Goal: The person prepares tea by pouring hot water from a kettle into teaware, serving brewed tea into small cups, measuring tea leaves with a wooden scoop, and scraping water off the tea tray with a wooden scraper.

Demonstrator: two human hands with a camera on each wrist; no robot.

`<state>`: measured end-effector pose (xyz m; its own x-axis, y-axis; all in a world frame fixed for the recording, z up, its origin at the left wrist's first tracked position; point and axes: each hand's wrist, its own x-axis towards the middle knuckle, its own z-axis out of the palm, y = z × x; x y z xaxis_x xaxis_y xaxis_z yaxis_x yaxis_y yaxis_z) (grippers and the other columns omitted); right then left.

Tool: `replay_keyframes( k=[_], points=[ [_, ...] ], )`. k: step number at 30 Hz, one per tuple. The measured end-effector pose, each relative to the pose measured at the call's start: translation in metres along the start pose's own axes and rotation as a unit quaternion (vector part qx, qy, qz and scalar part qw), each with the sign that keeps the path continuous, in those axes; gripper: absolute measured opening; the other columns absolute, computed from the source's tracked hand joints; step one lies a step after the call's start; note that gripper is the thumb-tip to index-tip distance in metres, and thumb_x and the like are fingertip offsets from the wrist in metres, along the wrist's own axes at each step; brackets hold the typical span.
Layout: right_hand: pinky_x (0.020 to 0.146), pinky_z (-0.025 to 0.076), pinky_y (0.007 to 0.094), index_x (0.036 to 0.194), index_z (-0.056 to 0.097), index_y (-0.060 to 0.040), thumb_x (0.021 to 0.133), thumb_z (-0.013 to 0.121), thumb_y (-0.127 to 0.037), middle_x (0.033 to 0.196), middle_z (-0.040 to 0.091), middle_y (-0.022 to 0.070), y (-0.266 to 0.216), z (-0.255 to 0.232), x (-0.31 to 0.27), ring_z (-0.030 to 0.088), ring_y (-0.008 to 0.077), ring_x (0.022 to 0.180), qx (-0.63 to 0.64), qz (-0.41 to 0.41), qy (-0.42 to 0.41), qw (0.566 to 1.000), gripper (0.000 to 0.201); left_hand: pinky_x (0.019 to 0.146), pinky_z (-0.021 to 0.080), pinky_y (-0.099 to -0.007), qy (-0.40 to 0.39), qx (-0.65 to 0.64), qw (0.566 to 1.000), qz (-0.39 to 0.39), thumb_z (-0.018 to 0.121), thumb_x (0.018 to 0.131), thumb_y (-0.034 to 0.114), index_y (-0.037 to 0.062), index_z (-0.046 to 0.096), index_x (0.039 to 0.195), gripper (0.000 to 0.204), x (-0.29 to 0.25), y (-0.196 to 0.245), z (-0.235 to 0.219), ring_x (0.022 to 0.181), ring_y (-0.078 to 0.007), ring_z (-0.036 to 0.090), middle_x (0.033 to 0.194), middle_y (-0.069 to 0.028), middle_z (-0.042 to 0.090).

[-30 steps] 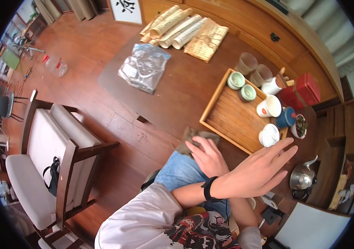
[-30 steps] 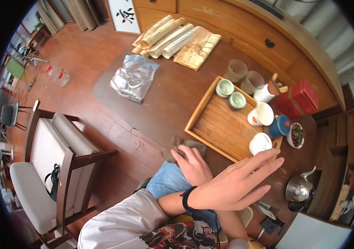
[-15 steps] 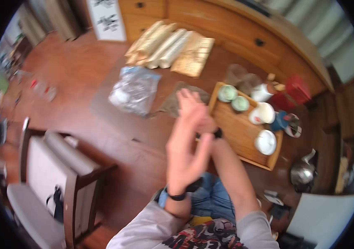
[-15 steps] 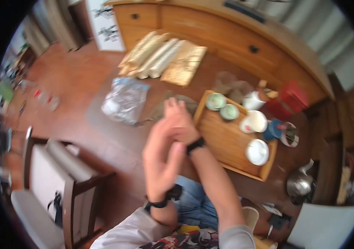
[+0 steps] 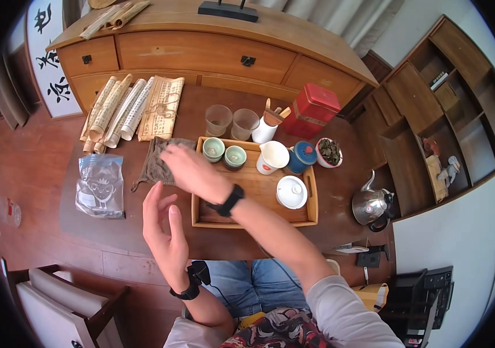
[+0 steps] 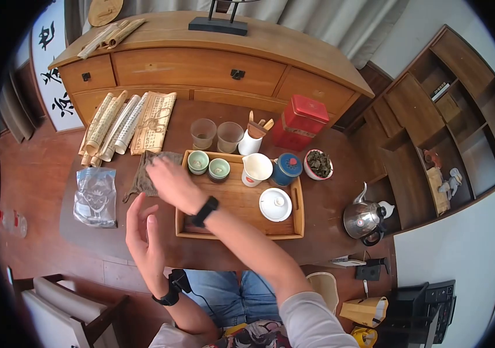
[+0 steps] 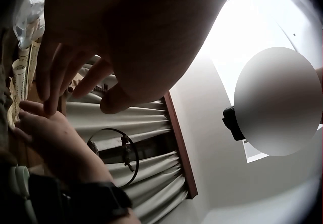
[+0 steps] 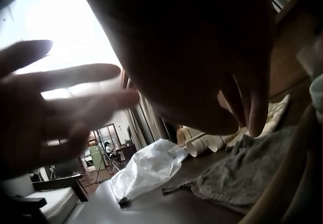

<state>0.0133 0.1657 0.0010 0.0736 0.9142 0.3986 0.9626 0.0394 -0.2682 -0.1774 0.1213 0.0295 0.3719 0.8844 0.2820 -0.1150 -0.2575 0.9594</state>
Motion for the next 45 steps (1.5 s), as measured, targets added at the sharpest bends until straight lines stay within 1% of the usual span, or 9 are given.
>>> replay_keyframes(
  k=[2, 6, 16, 24, 28, 36, 38, 42, 45],
  points=[
    [0.095, 0.061, 0.0527, 0.11, 0.071, -0.0001, 0.093, 0.066, -0.008, 0.118, 0.076, 0.0265, -0.002, -0.077, 0.004, 0.073, 0.0418, 0.115, -0.043, 0.054, -0.149, 0.986, 0.019, 0.101, 0.057, -0.0381, 0.005, -0.004, 1.0, -0.007, 0.06, 0.108, 0.004, -0.001, 0.059, 0.156, 0.048, 0.0, 0.002, 0.004, 0.12, -0.0247, 0.073, 0.152, -0.0184, 0.063],
    [0.079, 0.063, 0.0565, 0.087, 0.068, -0.0021, 0.101, 0.063, -0.019, 0.102, 0.077, 0.0239, 0.051, -0.155, -0.009, 0.078, 0.0419, 0.098, -0.167, 0.273, -0.013, 0.947, 0.022, 0.103, 0.057, -0.0382, 0.003, 0.007, 1.0, 0.011, 0.06, 0.107, 0.003, -0.0023, 0.061, 0.153, 0.046, -0.001, -0.007, 0.009, 0.116, -0.0241, 0.074, 0.151, -0.019, 0.064],
    [0.082, 0.065, 0.0533, 0.101, 0.079, -0.0064, 0.089, 0.086, -0.022, 0.106, 0.079, 0.0202, 0.158, -0.154, -0.054, 0.079, 0.0424, 0.097, -0.324, 0.268, 0.005, 0.907, 0.021, 0.103, 0.057, -0.0352, -0.041, -0.002, 0.999, 0.029, 0.064, 0.106, -0.001, -0.0034, 0.062, 0.15, 0.044, -0.004, 0.002, 0.028, 0.117, -0.0224, 0.074, 0.149, -0.0169, 0.064],
    [0.079, 0.058, 0.0527, 0.099, 0.071, -0.003, 0.093, 0.083, -0.015, 0.099, 0.072, 0.0153, 0.084, -0.219, -0.048, 0.071, 0.0423, 0.091, -0.159, 0.174, 0.115, 0.965, 0.019, 0.103, 0.059, -0.0372, -0.082, 0.042, 0.994, 0.054, 0.071, 0.101, -0.002, -0.0017, 0.063, 0.149, 0.049, -0.001, 0.01, 0.032, 0.121, -0.0266, 0.073, 0.151, -0.0194, 0.064],
    [0.076, 0.059, 0.0367, 0.109, 0.07, 0.0006, 0.097, 0.081, -0.012, 0.091, 0.077, 0.014, 0.0, -0.215, -0.063, 0.076, 0.025, 0.08, 0.101, 0.198, 0.039, 0.974, 0.02, 0.11, 0.056, -0.0423, -0.083, 0.128, 0.984, 0.094, 0.078, 0.095, 0.0, 0.0027, 0.059, 0.156, 0.064, -0.008, 0.019, 0.036, 0.132, -0.0372, 0.068, 0.152, -0.0219, 0.062],
    [0.075, 0.059, 0.0285, 0.124, 0.074, 0.003, 0.104, 0.078, -0.012, 0.095, 0.081, 0.0052, -0.04, -0.076, -0.117, 0.072, 0.0082, 0.083, 0.536, 0.26, -0.072, 0.8, 0.025, 0.085, 0.062, -0.0348, -0.032, 0.23, 0.956, 0.177, 0.081, 0.093, -0.004, 0.0038, 0.075, 0.139, 0.047, -0.055, -0.004, -0.014, 0.099, -0.0278, 0.079, 0.115, -0.0155, 0.078],
    [0.077, 0.061, 0.0307, 0.127, 0.074, 0.0027, 0.105, 0.077, -0.014, 0.097, 0.082, 0.0096, -0.046, -0.073, -0.123, 0.076, 0.013, 0.085, 0.565, 0.267, -0.093, 0.775, 0.028, 0.077, 0.062, -0.033, -0.033, 0.254, 0.947, 0.193, 0.082, 0.094, -0.004, 0.0035, 0.08, 0.132, 0.038, -0.057, -0.008, -0.033, 0.089, -0.0247, 0.079, 0.105, -0.013, 0.08],
    [0.083, 0.062, 0.0325, 0.135, 0.071, 0.0031, 0.109, 0.07, -0.012, 0.106, 0.083, 0.0133, -0.05, -0.086, -0.141, 0.078, 0.0171, 0.091, 0.441, 0.251, -0.026, 0.861, 0.03, 0.067, 0.056, -0.0367, -0.049, 0.331, 0.936, 0.114, 0.081, 0.095, -0.003, 0.0023, 0.083, 0.12, 0.025, -0.037, -0.022, -0.056, 0.078, -0.0243, 0.074, 0.092, -0.0129, 0.074],
    [0.085, 0.062, 0.0337, 0.13, 0.076, 0.0007, 0.108, 0.071, -0.014, 0.107, 0.083, 0.015, -0.048, -0.1, -0.155, 0.079, 0.0203, 0.092, 0.4, 0.255, -0.02, 0.88, 0.027, 0.078, 0.058, -0.0445, -0.108, 0.399, 0.885, 0.213, 0.073, 0.094, -0.002, 0.005, 0.079, 0.117, 0.024, -0.002, -0.033, -0.055, 0.088, -0.0324, 0.07, 0.098, -0.0111, 0.069]
  ],
)
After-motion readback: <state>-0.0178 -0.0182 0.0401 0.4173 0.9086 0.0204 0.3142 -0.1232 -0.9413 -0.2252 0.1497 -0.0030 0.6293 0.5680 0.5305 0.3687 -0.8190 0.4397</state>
